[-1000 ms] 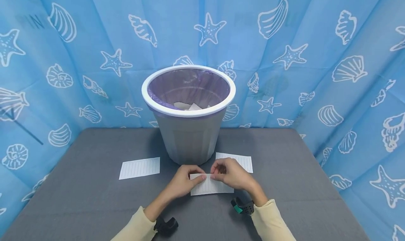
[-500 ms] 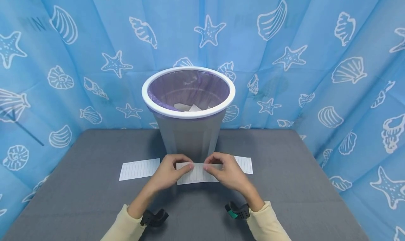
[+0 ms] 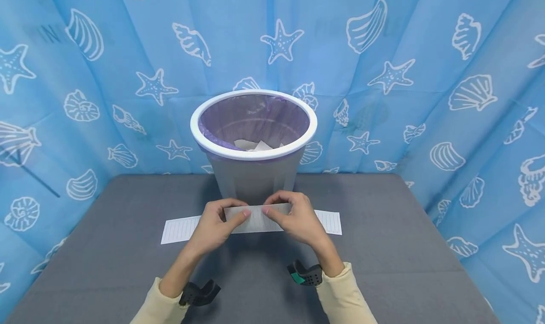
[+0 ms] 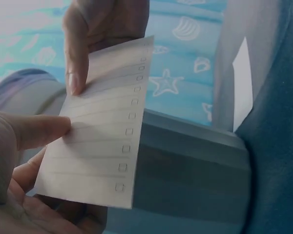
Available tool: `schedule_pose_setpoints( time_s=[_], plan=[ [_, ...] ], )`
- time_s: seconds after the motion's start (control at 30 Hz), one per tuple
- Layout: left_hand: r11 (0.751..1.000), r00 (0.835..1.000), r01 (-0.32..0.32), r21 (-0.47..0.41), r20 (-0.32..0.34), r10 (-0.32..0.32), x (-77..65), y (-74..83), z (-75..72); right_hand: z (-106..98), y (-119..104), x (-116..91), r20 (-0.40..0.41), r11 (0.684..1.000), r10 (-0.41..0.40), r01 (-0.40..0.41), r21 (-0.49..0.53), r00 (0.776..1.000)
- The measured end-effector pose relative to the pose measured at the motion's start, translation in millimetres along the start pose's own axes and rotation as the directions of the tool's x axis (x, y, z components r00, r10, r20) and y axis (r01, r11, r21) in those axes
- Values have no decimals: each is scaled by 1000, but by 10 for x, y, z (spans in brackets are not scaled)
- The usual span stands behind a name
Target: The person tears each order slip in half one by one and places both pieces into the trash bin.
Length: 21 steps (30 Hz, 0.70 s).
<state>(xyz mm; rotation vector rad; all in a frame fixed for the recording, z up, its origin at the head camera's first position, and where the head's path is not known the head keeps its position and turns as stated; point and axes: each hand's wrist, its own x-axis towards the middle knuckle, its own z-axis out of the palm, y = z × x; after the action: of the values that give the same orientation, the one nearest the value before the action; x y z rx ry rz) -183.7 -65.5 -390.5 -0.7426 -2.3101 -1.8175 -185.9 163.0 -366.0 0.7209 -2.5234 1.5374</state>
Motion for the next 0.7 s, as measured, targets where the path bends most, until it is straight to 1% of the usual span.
schedule_pose_setpoints(
  time_s=[0.3,0.53,0.7],
  plan=[
    [1000,999,-2,14,-40,2,-10,59,13,51,6,-3,9,999,-2,2,36,1000],
    [1000,999,6,12,-35,-5,-28,82,9,104,-15,-16,4,999,2,-2,43,1000],
    [1000,999,-9,24,-41,10,-29,96,10,127,-23,-3,-6,999,-33,33,32,999]
  ],
)
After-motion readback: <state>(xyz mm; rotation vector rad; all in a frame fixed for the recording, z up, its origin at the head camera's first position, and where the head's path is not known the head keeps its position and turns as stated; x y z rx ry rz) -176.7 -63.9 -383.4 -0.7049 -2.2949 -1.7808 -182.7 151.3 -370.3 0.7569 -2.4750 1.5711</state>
